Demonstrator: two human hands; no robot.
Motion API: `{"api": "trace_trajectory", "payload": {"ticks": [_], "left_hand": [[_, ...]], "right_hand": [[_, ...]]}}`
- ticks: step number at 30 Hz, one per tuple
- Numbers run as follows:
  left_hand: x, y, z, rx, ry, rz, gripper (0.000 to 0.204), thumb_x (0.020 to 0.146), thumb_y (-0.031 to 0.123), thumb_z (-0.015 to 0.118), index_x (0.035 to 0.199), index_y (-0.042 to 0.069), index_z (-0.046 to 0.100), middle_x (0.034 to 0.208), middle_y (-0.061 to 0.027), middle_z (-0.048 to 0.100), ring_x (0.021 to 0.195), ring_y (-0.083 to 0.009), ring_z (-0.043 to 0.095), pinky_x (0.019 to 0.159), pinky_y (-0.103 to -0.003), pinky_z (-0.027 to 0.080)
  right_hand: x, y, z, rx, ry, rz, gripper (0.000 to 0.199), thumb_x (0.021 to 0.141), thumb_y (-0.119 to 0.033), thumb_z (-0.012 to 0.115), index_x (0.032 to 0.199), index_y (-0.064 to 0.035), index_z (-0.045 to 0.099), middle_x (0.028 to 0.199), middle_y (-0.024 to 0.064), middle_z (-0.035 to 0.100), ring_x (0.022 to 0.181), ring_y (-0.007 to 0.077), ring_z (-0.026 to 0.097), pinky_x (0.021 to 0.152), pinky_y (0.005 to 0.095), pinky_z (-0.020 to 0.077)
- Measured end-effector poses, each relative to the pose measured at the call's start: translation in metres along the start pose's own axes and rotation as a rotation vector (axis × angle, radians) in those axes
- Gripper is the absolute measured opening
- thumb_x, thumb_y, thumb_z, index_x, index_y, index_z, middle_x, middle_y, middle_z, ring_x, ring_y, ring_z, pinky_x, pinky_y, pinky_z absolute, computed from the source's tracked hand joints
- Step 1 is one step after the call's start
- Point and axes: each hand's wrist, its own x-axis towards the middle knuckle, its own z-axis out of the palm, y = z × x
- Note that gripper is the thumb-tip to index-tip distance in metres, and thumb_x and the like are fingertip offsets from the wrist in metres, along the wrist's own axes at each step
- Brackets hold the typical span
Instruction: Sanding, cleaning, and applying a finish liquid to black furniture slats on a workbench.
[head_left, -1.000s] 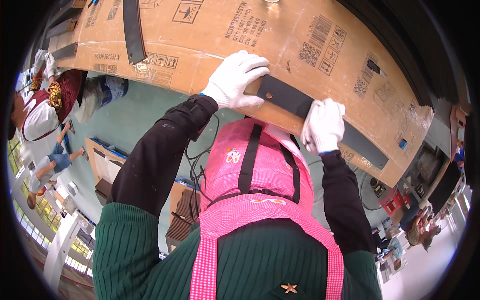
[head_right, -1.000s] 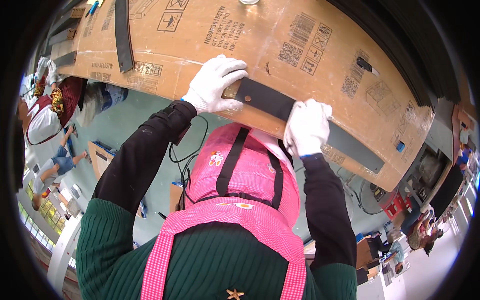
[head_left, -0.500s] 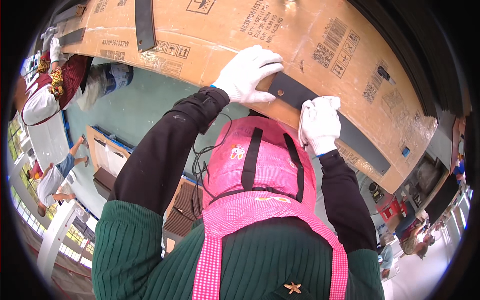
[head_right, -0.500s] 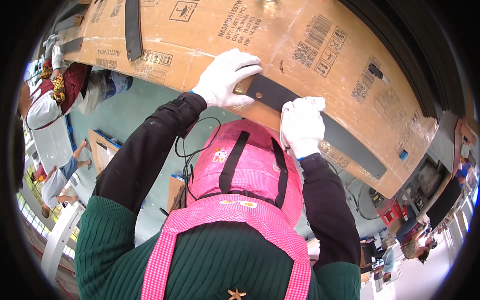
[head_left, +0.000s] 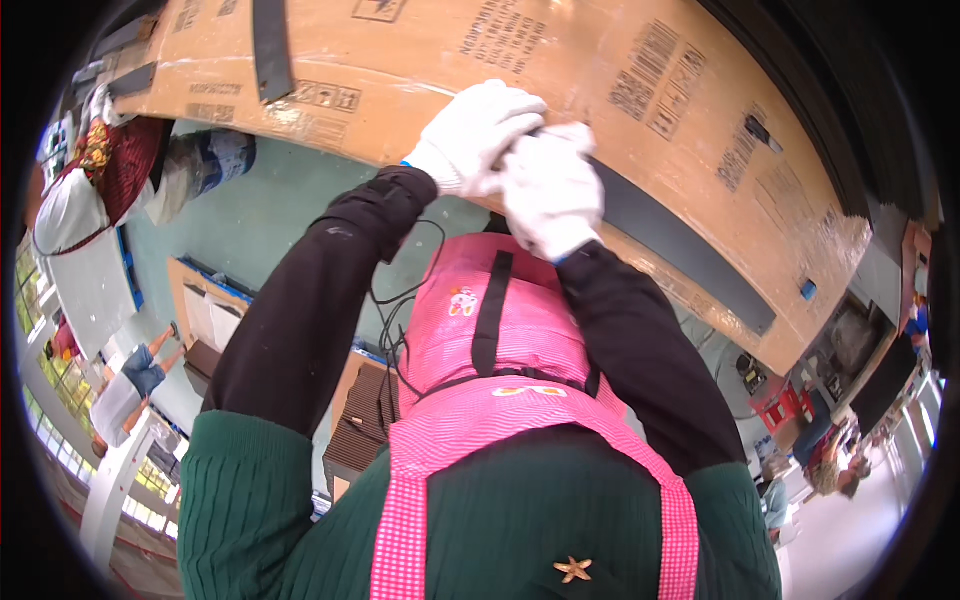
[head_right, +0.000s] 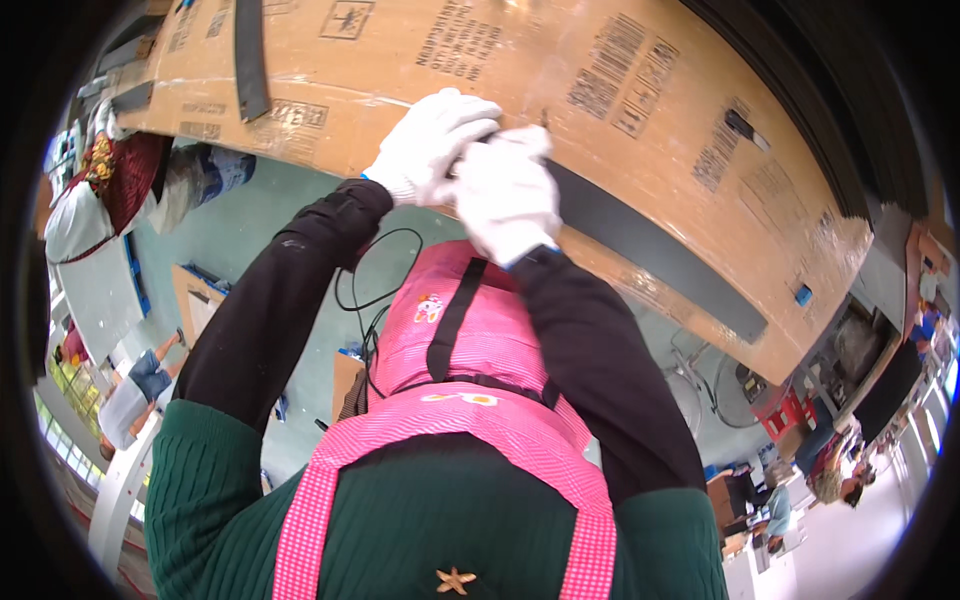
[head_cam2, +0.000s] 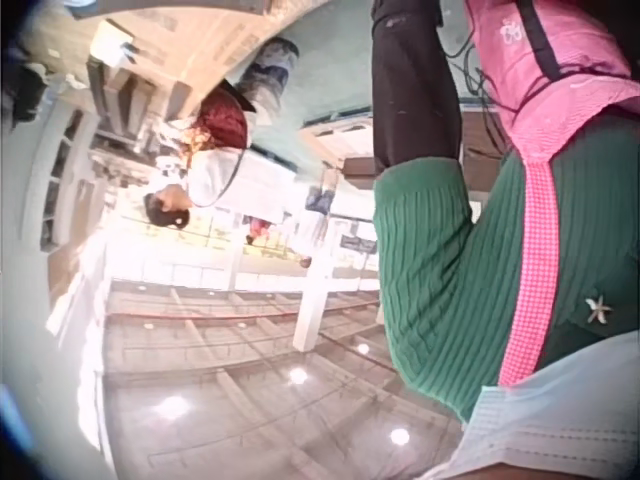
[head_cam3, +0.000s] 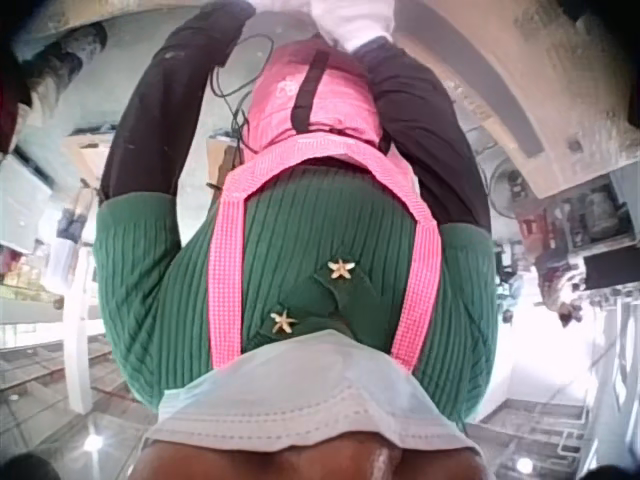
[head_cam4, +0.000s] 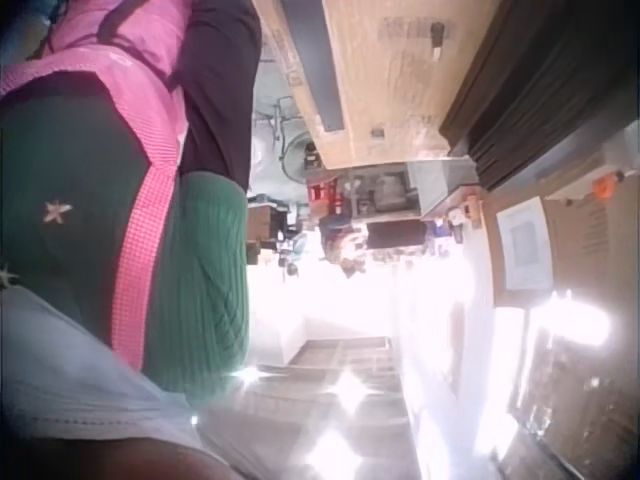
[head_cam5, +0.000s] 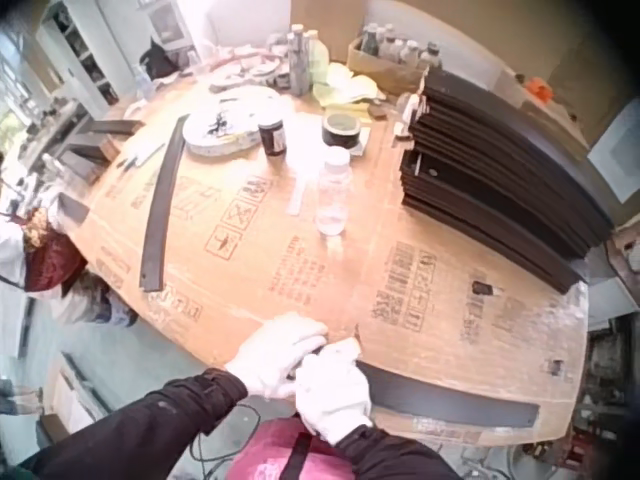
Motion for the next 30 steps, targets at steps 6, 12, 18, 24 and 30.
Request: {"api": "trace_trajectory", "payload": {"ticks": [6,12,18,24,30], "left_hand": [[-0.01,0.008,-0.013,0.04,-0.051,-0.072,0.08,0.073,0.036,0.087,0.141,0.005,0.057,0.15,-0.0146,0.058,0.141,-0.0369,0.052,0.124,-0.056,0.035],[-0.005,0.011,-0.009,0.05,-0.055,-0.095,0.08,0.07,0.034,0.089,0.138,0.005,0.058,0.15,-0.0137,0.057,0.139,-0.0374,0.052,0.124,-0.056,0.035],[-0.005,0.01,-0.006,0.051,-0.056,-0.095,0.08,0.071,0.035,0.088,0.139,0.006,0.059,0.15,-0.0135,0.057,0.14,-0.0369,0.052,0.124,-0.056,0.034],[-0.005,0.012,-0.008,0.059,-0.053,-0.101,0.08,0.072,0.038,0.087,0.14,0.006,0.059,0.15,-0.0135,0.058,0.14,-0.0361,0.052,0.124,-0.055,0.035],[-0.008,0.008,-0.006,0.029,-0.039,-0.095,0.079,0.072,0.037,0.087,0.139,0.006,0.06,0.149,-0.0127,0.059,0.142,-0.035,0.052,0.123,-0.054,0.035]], "right_hand": [[-0.055,0.042,-0.007,-0.196,0.117,-0.039,0.024,0.09,-0.023,0.058,0.078,-0.0094,0.074,0.079,0.0158,0.071,0.094,0.0359,0.069,0.092,0.0476,0.0497],[-0.185,0.16,0.015,0.006,0.423,0.391,0.005,0.089,-0.015,0.056,0.085,-0.0123,0.058,0.092,0.0122,0.063,0.089,0.0322,0.065,0.084,0.0428,0.0515],[-0.125,0.105,-0.003,0.031,0.179,0.09,0.013,0.093,-0.028,0.058,0.09,-0.0155,0.062,0.094,0.0117,0.063,0.097,0.0339,0.065,0.083,0.0435,0.0522],[-0.143,0.121,0.001,0.058,0.086,0.208,0.015,0.095,-0.029,0.057,0.094,-0.0141,0.061,0.095,0.0108,0.063,0.094,0.0336,0.066,0.082,0.0439,0.0526],[-0.14,0.124,-0.008,0.106,-0.008,0.239,0.017,0.095,-0.031,0.061,0.095,-0.0142,0.061,0.097,0.0114,0.063,0.095,0.0342,0.067,0.082,0.0458,0.0538]]}}
